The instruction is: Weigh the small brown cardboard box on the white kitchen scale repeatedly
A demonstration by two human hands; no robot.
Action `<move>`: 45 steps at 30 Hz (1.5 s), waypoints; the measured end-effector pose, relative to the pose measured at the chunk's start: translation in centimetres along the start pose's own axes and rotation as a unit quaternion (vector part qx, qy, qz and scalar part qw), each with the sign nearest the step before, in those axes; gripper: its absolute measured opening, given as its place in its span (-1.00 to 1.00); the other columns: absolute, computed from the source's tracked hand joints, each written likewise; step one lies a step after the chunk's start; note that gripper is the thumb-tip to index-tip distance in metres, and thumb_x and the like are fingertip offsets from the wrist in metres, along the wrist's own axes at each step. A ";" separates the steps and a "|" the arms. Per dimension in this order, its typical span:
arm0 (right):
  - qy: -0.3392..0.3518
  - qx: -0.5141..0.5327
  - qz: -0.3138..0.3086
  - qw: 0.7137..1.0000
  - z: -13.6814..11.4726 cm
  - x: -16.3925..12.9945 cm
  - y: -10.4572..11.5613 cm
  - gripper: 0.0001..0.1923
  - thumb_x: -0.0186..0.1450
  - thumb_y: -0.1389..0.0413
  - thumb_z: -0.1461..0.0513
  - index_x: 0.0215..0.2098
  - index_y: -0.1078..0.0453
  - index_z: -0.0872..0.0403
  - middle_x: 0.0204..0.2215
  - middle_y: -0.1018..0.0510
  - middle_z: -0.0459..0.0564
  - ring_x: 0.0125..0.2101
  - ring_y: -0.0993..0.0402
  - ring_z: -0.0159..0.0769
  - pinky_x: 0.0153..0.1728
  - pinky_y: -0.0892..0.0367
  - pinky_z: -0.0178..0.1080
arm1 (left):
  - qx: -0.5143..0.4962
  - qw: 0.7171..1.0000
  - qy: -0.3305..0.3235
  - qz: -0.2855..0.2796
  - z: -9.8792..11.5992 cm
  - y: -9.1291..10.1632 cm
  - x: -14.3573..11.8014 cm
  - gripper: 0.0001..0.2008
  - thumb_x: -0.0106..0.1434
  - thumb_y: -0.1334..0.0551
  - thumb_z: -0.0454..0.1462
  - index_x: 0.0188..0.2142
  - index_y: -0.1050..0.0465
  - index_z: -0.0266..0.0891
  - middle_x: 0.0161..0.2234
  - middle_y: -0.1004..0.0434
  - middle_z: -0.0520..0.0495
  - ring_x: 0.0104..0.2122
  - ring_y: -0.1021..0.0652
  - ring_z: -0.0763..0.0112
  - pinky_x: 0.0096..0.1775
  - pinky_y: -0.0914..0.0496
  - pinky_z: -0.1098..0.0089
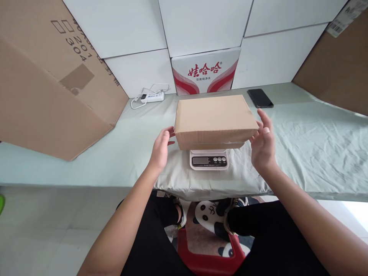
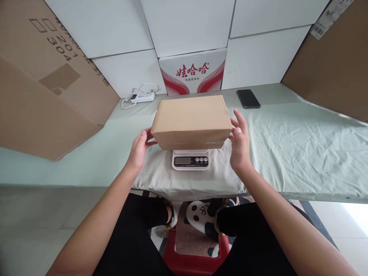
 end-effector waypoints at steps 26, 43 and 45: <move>-0.005 -0.006 -0.005 1.000 0.2 0.1 -0.1 -0.28 0.33 -0.09 -0.29 0.36 -0.37 -0.28 0.29 -0.54 0.04 0.26 -0.49 0.11 0.27 -0.33 0.23 | -0.001 0.998 -0.021 0.060 0.2 0.5 0.3 -0.59 0.47 -0.19 0.13 -0.19 -0.54 -0.12 -0.09 -0.64 -0.15 0.01 -0.63 0.15 -0.10 -0.54 0.24; 0.002 0.003 0.000 1.000 0.3 0.1 -0.2 -0.32 0.33 -0.11 -0.28 0.33 -0.42 -0.28 0.25 -0.59 0.02 0.23 -0.55 0.14 0.18 -0.42 0.23 | -0.002 0.998 -0.017 0.057 0.4 -0.1 0.2 -0.60 0.42 -0.21 0.15 -0.21 -0.51 -0.10 -0.15 -0.63 -0.13 -0.04 -0.62 0.15 -0.14 -0.52 0.23; 0.008 0.001 -0.002 1.000 0.3 0.1 -0.1 -0.34 0.34 -0.12 -0.30 0.31 -0.43 -0.32 0.24 -0.61 0.00 0.26 -0.54 0.17 0.17 -0.46 0.27 | -0.003 0.998 -0.016 0.054 0.3 -0.3 0.2 -0.59 0.42 -0.21 0.16 -0.21 -0.51 -0.10 -0.15 -0.64 -0.13 -0.05 -0.62 0.15 -0.15 -0.52 0.23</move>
Point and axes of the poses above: each hand's wrist, its own x-axis towards the middle knuckle, its own y-axis out of the back of the hand, z = x × y, the point moved 3 cm from there along x, towards the middle knuckle
